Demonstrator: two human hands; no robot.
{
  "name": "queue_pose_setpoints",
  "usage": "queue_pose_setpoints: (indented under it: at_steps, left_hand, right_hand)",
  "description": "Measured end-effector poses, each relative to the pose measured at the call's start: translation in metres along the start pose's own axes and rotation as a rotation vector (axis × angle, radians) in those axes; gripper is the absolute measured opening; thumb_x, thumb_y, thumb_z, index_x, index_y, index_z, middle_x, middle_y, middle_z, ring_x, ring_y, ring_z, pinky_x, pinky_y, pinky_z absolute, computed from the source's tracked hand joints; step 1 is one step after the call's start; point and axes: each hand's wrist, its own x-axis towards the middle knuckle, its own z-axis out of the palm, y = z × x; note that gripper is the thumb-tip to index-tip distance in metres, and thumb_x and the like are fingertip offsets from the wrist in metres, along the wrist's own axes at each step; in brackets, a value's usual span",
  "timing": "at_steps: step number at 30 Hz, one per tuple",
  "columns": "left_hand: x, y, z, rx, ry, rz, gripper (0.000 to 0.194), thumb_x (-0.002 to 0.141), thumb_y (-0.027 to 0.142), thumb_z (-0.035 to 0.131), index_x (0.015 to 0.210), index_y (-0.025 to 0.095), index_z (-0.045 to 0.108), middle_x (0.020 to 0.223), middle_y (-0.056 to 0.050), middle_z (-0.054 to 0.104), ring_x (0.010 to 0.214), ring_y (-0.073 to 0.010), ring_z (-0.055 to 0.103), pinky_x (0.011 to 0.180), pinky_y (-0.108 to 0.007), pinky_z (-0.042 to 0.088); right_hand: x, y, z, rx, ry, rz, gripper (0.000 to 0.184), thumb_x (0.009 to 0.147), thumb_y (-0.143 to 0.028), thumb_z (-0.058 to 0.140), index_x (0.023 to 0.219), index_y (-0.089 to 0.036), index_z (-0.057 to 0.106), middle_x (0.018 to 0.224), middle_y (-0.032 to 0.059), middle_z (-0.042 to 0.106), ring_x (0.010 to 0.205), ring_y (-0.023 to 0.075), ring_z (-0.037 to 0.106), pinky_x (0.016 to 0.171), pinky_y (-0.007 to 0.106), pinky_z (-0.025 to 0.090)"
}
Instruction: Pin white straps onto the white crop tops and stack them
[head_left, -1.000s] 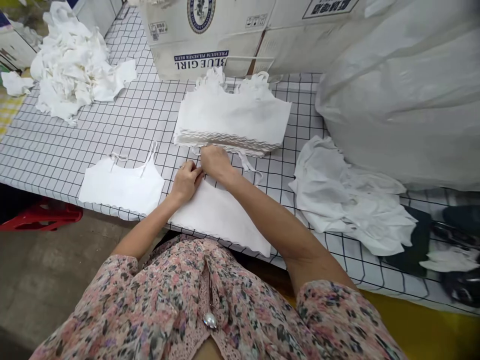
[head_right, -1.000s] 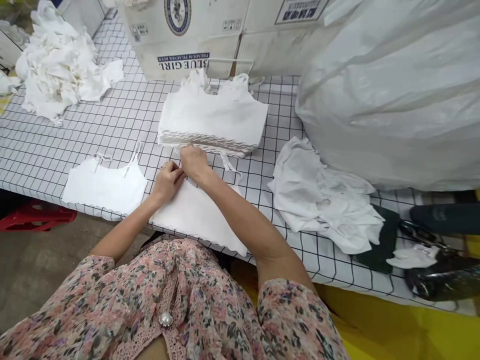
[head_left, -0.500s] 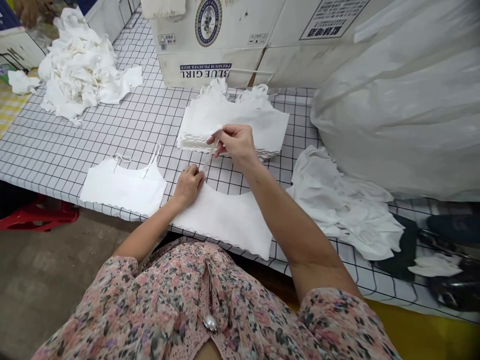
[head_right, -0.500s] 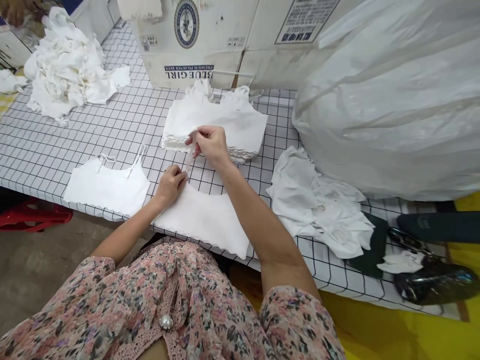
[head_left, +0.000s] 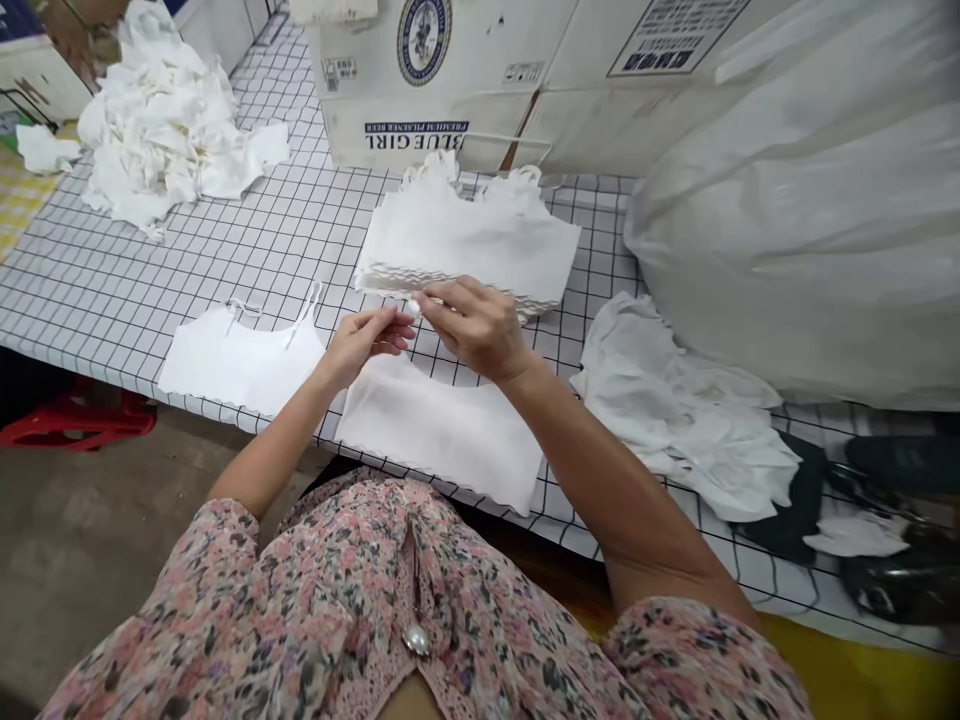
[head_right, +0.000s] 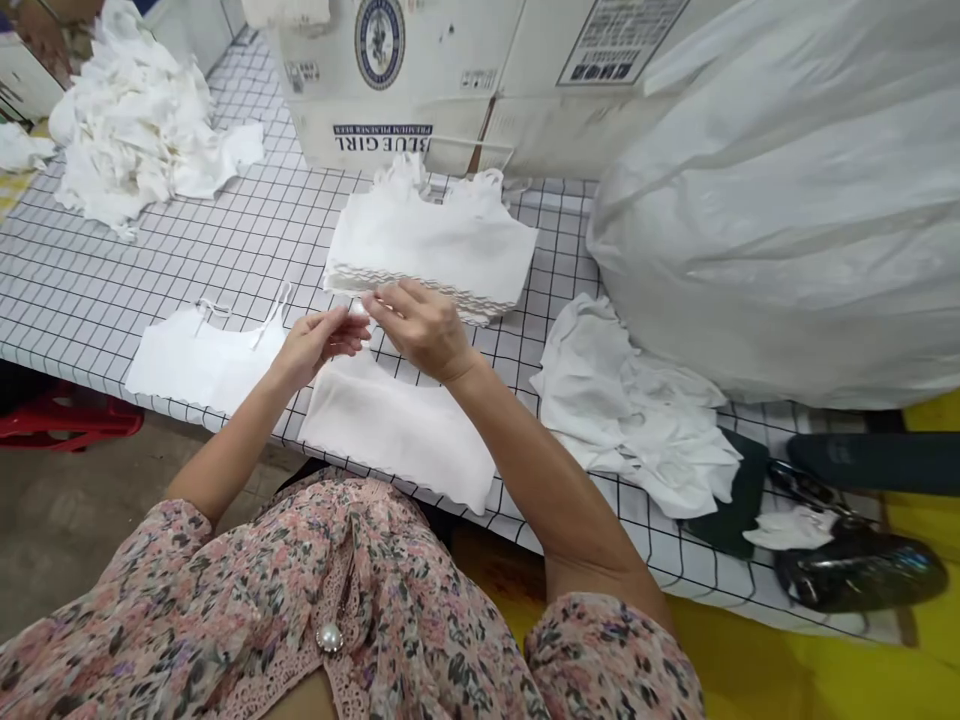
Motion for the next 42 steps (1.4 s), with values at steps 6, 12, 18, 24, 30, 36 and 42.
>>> queue_pose_setpoints:
  at_steps: [6,12,18,24,30,36,42]
  left_hand:
    - [-0.02,0.016,0.019,-0.228,-0.07,-0.33,0.052,0.102,0.064,0.067,0.093,0.013,0.075,0.094,-0.013,0.085,0.071,-0.0124,0.077,0.075,-0.024,0.064]
    - [-0.029,0.006,0.021,-0.187,-0.084,-0.282,0.026,0.09,0.036,0.087,0.095,0.012,0.079,0.09,-0.007,0.083,0.071,-0.0081,0.075,0.075,-0.021,0.062]
    - [-0.027,-0.001,0.021,0.088,-0.036,-0.001,0.019,0.088,0.031,0.086,0.088,0.014,0.077,0.076,-0.002,0.076,0.065,-0.0077,0.069,0.065,-0.022,0.057]
    - [-0.027,0.005,0.021,0.377,-0.058,0.224,0.02,0.093,0.032,0.08,0.085,0.015,0.074,0.077,0.0,0.071,0.066,-0.0074,0.063,0.065,-0.022,0.052]
    - [-0.036,-0.016,0.017,0.805,-0.087,0.438,0.014,0.102,0.033,0.071,0.101,0.019,0.071,0.099,-0.004,0.075,0.089,-0.0154,0.064,0.082,-0.031,0.05]
    - [-0.046,-0.048,0.012,1.247,-0.1,0.328,0.027,0.09,0.03,0.087,0.107,0.022,0.068,0.102,-0.004,0.072,0.105,-0.0257,0.06,0.096,-0.041,0.038]
    - [-0.045,-0.051,0.013,1.186,-0.141,0.324,0.016,0.094,0.029,0.082,0.097,0.022,0.068,0.101,-0.003,0.071,0.104,-0.0245,0.058,0.096,-0.041,0.036]
  right_hand:
    - [-0.026,-0.004,-0.006,-0.131,-0.08,-0.097,0.033,0.108,-0.018,0.052,0.131,-0.021,0.075,0.117,0.0124,0.079,0.099,0.022,0.07,0.085,0.038,0.056]
    - [-0.035,-0.003,-0.013,-0.035,-0.169,0.0,0.036,0.109,-0.021,0.048,0.133,-0.022,0.075,0.121,0.0125,0.078,0.1,0.0237,0.068,0.09,0.044,0.055]
    - [-0.03,-0.025,-0.024,0.427,-0.204,0.217,0.036,0.105,-0.03,0.054,0.134,-0.028,0.074,0.138,0.0075,0.075,0.134,0.0292,0.063,0.111,0.053,0.054]
    - [-0.025,-0.034,-0.029,0.678,-0.271,0.445,0.02,0.102,-0.042,0.067,0.099,-0.029,0.082,0.089,0.0043,0.077,0.092,0.0225,0.064,0.088,0.042,0.056]
    - [-0.04,-0.039,-0.037,0.63,-0.205,0.598,0.013,0.095,-0.03,0.072,0.085,-0.027,0.08,0.08,0.0043,0.074,0.088,0.0233,0.063,0.08,0.041,0.053]
    - [-0.069,-0.055,-0.039,0.715,-0.129,0.729,0.007,0.091,-0.03,0.075,0.088,-0.028,0.081,0.082,0.0024,0.076,0.086,0.0215,0.067,0.073,0.038,0.054]
    - [-0.085,-0.068,-0.029,0.574,-0.112,0.655,0.013,0.095,-0.03,0.071,0.084,-0.026,0.076,0.08,0.0024,0.073,0.086,0.0223,0.066,0.084,0.044,0.054]
